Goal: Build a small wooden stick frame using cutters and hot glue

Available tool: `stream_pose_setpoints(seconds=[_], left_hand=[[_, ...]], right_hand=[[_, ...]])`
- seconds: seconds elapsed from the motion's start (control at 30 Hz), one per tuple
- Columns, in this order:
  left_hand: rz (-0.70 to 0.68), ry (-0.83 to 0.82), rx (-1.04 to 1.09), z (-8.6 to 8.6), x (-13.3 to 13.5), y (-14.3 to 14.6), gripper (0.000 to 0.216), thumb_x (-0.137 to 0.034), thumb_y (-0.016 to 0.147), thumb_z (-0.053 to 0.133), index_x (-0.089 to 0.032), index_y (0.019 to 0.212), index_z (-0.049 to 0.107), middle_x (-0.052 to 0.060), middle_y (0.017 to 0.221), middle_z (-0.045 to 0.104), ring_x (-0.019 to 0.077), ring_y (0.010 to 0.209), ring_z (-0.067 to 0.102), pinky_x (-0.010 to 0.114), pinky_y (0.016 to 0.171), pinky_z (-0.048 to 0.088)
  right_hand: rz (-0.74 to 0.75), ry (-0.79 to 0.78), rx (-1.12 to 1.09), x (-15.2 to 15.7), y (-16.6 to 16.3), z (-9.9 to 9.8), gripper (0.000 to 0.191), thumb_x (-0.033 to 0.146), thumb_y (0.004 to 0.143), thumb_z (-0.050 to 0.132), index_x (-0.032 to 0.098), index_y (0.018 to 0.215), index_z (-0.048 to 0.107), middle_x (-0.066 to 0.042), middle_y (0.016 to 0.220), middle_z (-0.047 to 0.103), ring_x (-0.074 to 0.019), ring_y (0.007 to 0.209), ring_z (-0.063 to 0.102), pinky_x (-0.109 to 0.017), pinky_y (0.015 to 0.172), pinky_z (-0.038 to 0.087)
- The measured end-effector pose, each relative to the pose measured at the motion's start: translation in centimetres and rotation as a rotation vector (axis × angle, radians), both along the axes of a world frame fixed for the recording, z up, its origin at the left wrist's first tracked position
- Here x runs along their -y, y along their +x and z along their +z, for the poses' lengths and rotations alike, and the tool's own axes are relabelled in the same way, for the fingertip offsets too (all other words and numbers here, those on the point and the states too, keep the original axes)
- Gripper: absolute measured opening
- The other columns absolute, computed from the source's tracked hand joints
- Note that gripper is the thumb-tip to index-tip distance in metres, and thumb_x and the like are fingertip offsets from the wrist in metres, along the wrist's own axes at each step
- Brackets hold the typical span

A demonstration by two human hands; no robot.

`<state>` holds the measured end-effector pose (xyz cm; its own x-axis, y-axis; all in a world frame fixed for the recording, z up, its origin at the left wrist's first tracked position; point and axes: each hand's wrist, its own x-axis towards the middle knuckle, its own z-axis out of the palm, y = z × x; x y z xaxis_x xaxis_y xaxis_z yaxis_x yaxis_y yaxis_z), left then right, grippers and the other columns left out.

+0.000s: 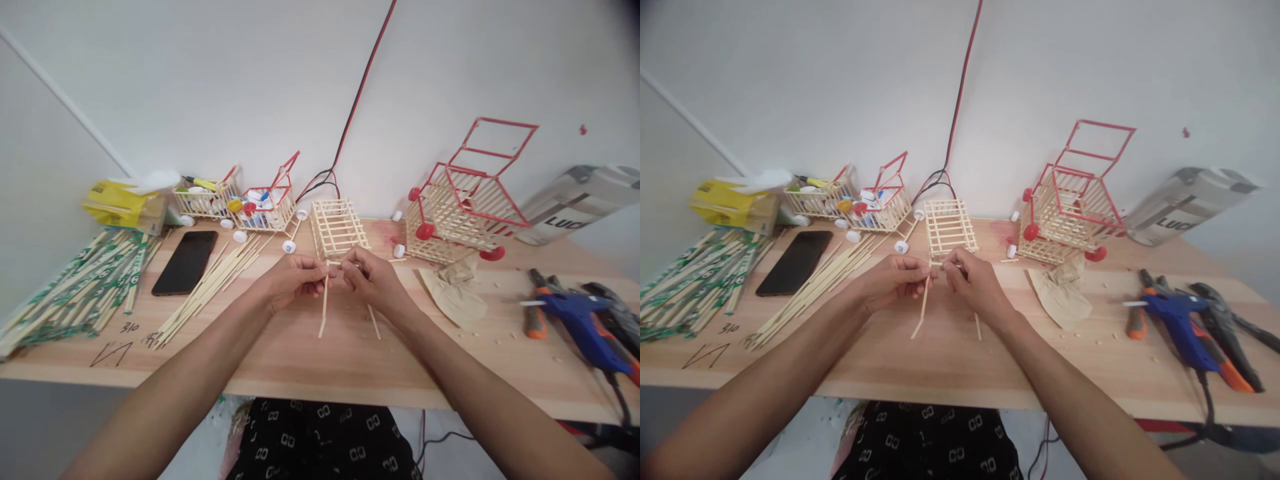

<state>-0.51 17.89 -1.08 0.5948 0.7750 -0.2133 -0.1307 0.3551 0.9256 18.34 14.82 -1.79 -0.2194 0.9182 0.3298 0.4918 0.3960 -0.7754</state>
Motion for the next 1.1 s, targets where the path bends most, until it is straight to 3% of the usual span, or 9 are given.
stream_pose_setpoints(seconds=[1.1], left_hand=[[0.007,-0.012,0.003,-0.11,-0.07,0.07,0.023,-0.026,0.069,0.077,-0.006,0.078,0.070,0.005,0.066,0.064,0.0058,0.051,0.053,0.018,0.048,0.043]], right_hand=[[0.002,-0.002,-0.007,0.05,-0.04,-0.06,0.018,0.028,0.092,0.046,0.020,0.077,0.049,0.005,0.058,0.051,-0.0097,0.053,0.045,-0.023,0.055,0.033]])
